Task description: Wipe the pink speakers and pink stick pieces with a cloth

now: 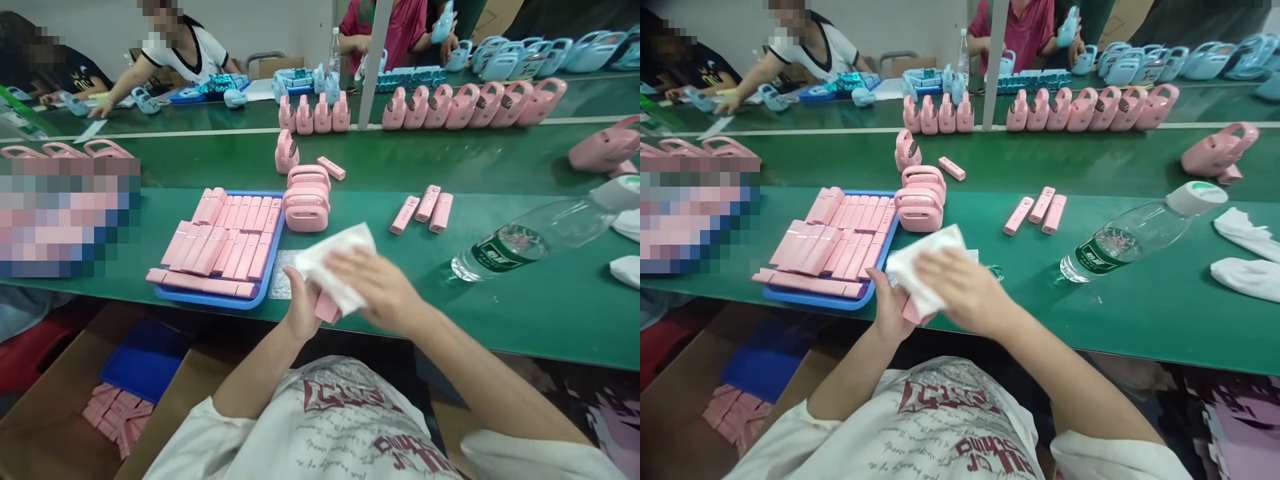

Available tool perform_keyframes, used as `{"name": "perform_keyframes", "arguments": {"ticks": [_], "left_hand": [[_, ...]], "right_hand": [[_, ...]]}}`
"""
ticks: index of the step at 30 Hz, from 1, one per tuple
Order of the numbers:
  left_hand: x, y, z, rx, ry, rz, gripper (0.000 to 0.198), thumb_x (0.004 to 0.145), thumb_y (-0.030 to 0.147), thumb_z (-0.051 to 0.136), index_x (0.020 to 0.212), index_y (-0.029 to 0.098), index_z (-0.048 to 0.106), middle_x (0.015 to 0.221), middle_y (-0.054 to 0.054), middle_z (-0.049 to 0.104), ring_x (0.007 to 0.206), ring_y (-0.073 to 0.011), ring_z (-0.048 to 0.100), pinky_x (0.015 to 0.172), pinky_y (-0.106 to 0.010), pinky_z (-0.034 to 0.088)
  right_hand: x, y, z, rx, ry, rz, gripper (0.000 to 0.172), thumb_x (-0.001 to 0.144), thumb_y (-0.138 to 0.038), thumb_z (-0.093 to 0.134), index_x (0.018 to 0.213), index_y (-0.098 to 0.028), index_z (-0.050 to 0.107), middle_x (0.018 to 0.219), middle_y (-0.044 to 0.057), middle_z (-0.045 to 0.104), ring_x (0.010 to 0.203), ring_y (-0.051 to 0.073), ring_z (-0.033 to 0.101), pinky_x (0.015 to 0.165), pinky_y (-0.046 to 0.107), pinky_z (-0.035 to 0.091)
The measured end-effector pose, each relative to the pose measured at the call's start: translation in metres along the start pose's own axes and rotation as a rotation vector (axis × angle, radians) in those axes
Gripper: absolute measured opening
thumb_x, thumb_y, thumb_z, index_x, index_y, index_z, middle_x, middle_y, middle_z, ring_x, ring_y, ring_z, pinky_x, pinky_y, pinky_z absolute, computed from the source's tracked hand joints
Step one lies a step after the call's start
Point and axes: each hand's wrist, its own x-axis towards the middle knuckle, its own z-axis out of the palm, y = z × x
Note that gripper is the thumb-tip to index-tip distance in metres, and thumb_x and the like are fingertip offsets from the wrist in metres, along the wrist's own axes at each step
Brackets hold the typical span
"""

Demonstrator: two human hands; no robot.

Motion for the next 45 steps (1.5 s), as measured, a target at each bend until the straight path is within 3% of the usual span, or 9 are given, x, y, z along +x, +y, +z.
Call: {"name": "perform_keyframes", "arguments": {"ticks": [6,9,13,17,25,32,38,42,45], "left_hand": [[0.000,0.003,0.003,0.012,-0.087,0.208,0.088,0.068,0.091,0.034,0.102,0.014,0.060,0.063,-0.002,0.055,0.050,-0.0115,0.052,0.040,-0.022,0.035],[-0.002,0.007,0.004,0.078,-0.139,0.197,0.087,0.066,0.093,0.031,0.097,0.016,0.058,0.057,0.001,0.054,0.041,-0.0094,0.046,0.035,-0.021,0.029],[-0.008,0.010,0.006,0.133,-0.244,0.144,0.078,0.075,0.087,0.027,0.098,0.017,0.052,0.053,0.003,0.053,0.032,-0.0075,0.041,0.032,-0.019,0.027],[-0.009,0.006,0.008,0.124,-0.332,0.146,0.038,0.087,0.056,0.055,0.093,0.020,0.045,0.059,0.004,0.059,0.033,-0.0077,0.048,0.031,-0.016,0.033],[-0.006,0.002,0.011,-0.041,-0.262,-0.048,0.039,0.088,0.048,0.057,0.106,0.014,0.060,0.077,0.000,0.057,0.046,-0.0073,0.055,0.032,-0.017,0.035],[-0.002,-0.002,0.004,-0.168,-0.411,-0.227,0.043,0.081,0.055,0.064,0.078,0.012,0.058,0.067,0.003,0.049,0.034,0.0002,0.036,0.025,-0.012,0.019],[0.004,-0.005,0.007,-0.296,-0.250,-0.321,0.035,0.093,0.043,0.049,0.105,0.014,0.064,0.078,-0.003,0.054,0.056,-0.0078,0.056,0.044,-0.015,0.045],[0.008,-0.008,0.011,-0.338,-0.210,-0.410,0.037,0.096,0.041,0.043,0.111,0.013,0.064,0.072,-0.001,0.052,0.047,-0.0049,0.047,0.035,-0.011,0.034],[0.013,-0.011,0.011,-0.331,-0.168,-0.392,0.046,0.092,0.056,0.044,0.098,0.015,0.066,0.070,-0.002,0.057,0.039,-0.0040,0.039,0.029,-0.011,0.020]], "right_hand": [[-0.001,-0.002,0.001,0.100,0.049,-0.087,0.031,0.096,-0.026,0.043,0.112,-0.014,0.067,0.116,0.012,0.071,0.123,0.022,0.059,0.107,0.041,0.048],[-0.009,0.001,-0.003,0.217,0.241,0.332,0.028,0.094,-0.035,0.049,0.104,-0.020,0.071,0.101,0.009,0.075,0.108,0.024,0.068,0.094,0.039,0.056],[-0.015,0.009,-0.014,0.402,0.724,1.002,0.042,0.096,-0.051,0.042,0.110,-0.020,0.067,0.098,0.010,0.072,0.105,0.025,0.067,0.080,0.038,0.059],[-0.014,0.003,-0.016,0.629,0.858,1.271,0.046,0.087,-0.056,0.054,0.116,-0.021,0.063,0.111,0.011,0.069,0.115,0.027,0.062,0.082,0.038,0.059],[-0.017,-0.018,-0.011,0.577,0.845,1.160,0.043,0.086,-0.061,0.054,0.103,-0.024,0.068,0.093,0.009,0.071,0.105,0.030,0.066,0.076,0.041,0.059],[-0.028,-0.019,-0.005,0.491,0.716,1.130,0.038,0.090,-0.056,0.051,0.095,-0.022,0.067,0.082,0.007,0.068,0.090,0.027,0.067,0.065,0.034,0.055],[-0.033,-0.012,0.002,0.607,0.757,1.268,0.047,0.089,-0.062,0.047,0.104,-0.021,0.065,0.088,0.008,0.070,0.089,0.024,0.068,0.067,0.032,0.056],[-0.036,-0.022,0.005,0.510,0.547,1.150,0.046,0.093,-0.057,0.044,0.110,-0.021,0.067,0.084,0.006,0.072,0.073,0.021,0.069,0.061,0.030,0.056],[-0.036,-0.024,0.007,0.364,0.322,0.875,0.045,0.097,-0.047,0.039,0.129,-0.022,0.059,0.120,0.011,0.068,0.096,0.025,0.070,0.078,0.035,0.059]]}}
